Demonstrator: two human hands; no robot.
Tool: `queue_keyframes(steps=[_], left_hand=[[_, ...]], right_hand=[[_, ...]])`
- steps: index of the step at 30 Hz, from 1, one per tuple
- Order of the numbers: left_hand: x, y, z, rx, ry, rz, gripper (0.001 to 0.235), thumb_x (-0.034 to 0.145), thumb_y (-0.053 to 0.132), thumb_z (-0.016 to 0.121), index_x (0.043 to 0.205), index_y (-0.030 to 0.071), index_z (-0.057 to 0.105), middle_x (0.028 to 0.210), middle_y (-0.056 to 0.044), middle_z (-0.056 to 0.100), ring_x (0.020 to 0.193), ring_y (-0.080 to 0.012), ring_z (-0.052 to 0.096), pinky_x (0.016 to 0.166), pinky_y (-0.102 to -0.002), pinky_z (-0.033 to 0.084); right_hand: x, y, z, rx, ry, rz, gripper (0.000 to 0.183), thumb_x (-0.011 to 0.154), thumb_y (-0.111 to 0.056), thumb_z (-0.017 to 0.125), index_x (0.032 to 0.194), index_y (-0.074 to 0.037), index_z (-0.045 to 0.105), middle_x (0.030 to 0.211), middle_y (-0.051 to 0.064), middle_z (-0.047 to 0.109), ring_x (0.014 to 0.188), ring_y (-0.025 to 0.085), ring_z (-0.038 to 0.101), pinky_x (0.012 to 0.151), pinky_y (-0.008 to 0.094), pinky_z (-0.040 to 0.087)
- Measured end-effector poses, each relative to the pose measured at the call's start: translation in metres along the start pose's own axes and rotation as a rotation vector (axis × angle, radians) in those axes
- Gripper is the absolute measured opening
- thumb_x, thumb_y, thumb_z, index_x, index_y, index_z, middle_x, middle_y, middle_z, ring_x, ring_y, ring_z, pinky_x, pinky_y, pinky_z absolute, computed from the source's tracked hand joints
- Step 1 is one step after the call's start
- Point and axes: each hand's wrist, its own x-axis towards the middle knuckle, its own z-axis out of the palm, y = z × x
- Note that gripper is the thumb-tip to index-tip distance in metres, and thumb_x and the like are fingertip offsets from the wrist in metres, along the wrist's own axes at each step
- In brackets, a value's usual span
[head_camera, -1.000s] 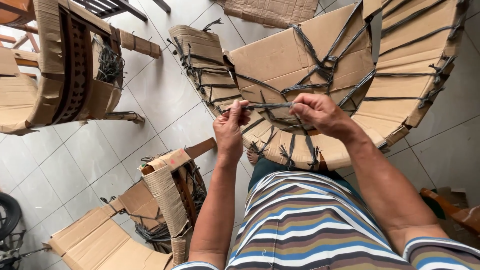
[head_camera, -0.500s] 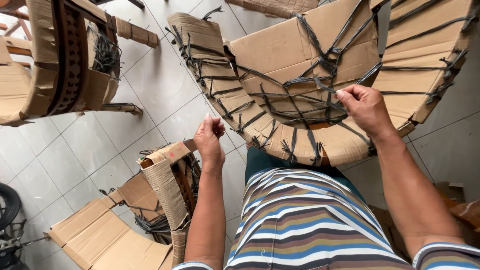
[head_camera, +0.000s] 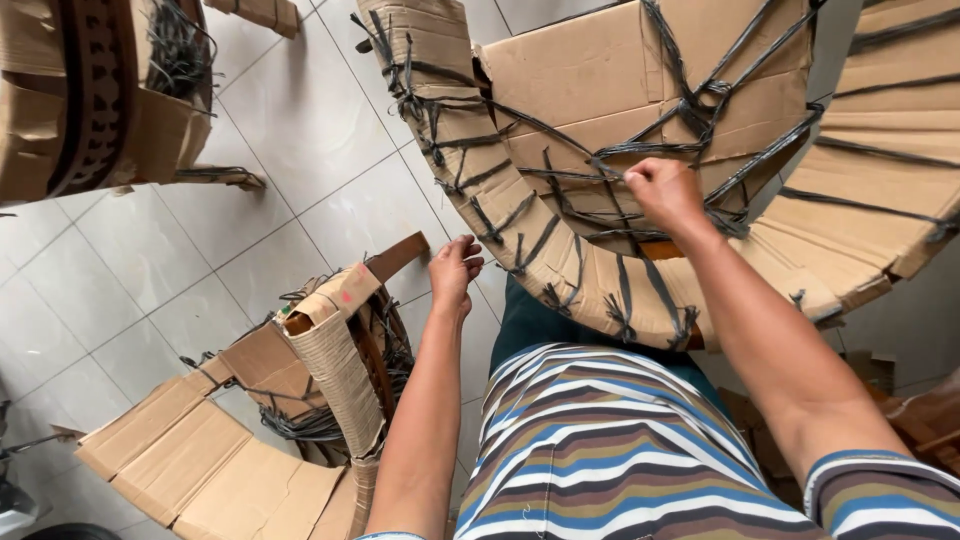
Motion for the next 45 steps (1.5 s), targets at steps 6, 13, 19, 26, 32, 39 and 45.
queue_keyframes(steps=[6, 13, 19, 26, 32, 39, 45], left_hand=[[0.038, 0.008, 0.016, 0.182, -0.060, -0.046, 0.032, 0.101, 0.030, 0.065, 0.118, 0.003, 0.071, 0.087, -0.013, 0.073, 0.067, -0.0162, 0.071, 0.061, -0.024, 0.061], [0.088, 0.002, 0.022, 0.545, -0.113, 0.023, 0.029, 0.093, 0.038, 0.070, 0.115, 0.021, 0.074, 0.099, -0.006, 0.074, 0.092, -0.0228, 0.074, 0.078, -0.038, 0.061], [0.132, -0.010, 0.006, 0.780, -0.111, 0.046, 0.025, 0.087, 0.041, 0.068, 0.110, 0.030, 0.071, 0.098, 0.002, 0.070, 0.091, -0.0216, 0.072, 0.075, -0.041, 0.061], [0.173, -0.028, 0.016, 1.024, -0.137, 0.151, 0.023, 0.080, 0.043, 0.067, 0.103, 0.041, 0.068, 0.096, 0.011, 0.064, 0.091, -0.0202, 0.071, 0.072, -0.045, 0.062], [0.183, -0.064, 0.018, 1.231, -0.152, 0.251, 0.023, 0.074, 0.046, 0.065, 0.097, 0.051, 0.065, 0.094, 0.018, 0.060, 0.090, -0.0190, 0.069, 0.070, -0.048, 0.062], [0.116, 0.042, -0.015, 1.175, -0.195, 0.335, 0.028, 0.099, 0.045, 0.055, 0.109, 0.024, 0.070, 0.099, -0.008, 0.073, 0.106, -0.0368, 0.070, 0.088, -0.052, 0.057], [0.029, 0.085, -0.063, 1.151, -0.171, 0.283, 0.029, 0.098, 0.050, 0.057, 0.102, 0.027, 0.075, 0.091, -0.003, 0.075, 0.105, -0.0298, 0.071, 0.089, -0.046, 0.058]], right_hand=[[0.062, -0.022, 0.074, -0.310, -0.160, 0.104, 0.023, 0.098, -0.040, 0.062, 0.112, -0.034, 0.079, 0.103, 0.009, 0.076, 0.109, 0.039, 0.069, 0.093, 0.053, 0.054], [0.105, -0.045, 0.137, -0.341, -0.308, 0.101, 0.026, 0.099, -0.035, 0.059, 0.114, -0.027, 0.079, 0.112, 0.015, 0.074, 0.114, 0.045, 0.066, 0.097, 0.057, 0.051], [0.115, -0.064, 0.161, -0.328, -0.499, 0.117, 0.027, 0.099, -0.033, 0.059, 0.118, -0.026, 0.077, 0.116, 0.018, 0.074, 0.121, 0.045, 0.063, 0.102, 0.059, 0.048], [0.125, -0.038, 0.181, -0.184, -0.542, 0.094, 0.027, 0.100, -0.025, 0.058, 0.118, -0.016, 0.076, 0.114, 0.023, 0.073, 0.119, 0.049, 0.062, 0.099, 0.061, 0.049], [0.119, -0.060, 0.154, -0.319, -0.584, 0.031, 0.028, 0.101, -0.030, 0.059, 0.118, -0.015, 0.076, 0.112, 0.022, 0.075, 0.118, 0.047, 0.063, 0.099, 0.059, 0.050], [0.092, -0.109, 0.041, -0.601, -0.540, 0.048, 0.035, 0.100, -0.042, 0.052, 0.113, -0.026, 0.081, 0.119, 0.019, 0.075, 0.125, 0.043, 0.062, 0.106, 0.056, 0.048], [0.046, -0.121, -0.029, -0.601, -0.457, 0.054, 0.036, 0.102, -0.044, 0.050, 0.113, -0.029, 0.081, 0.125, 0.019, 0.073, 0.129, 0.043, 0.059, 0.108, 0.055, 0.047]])
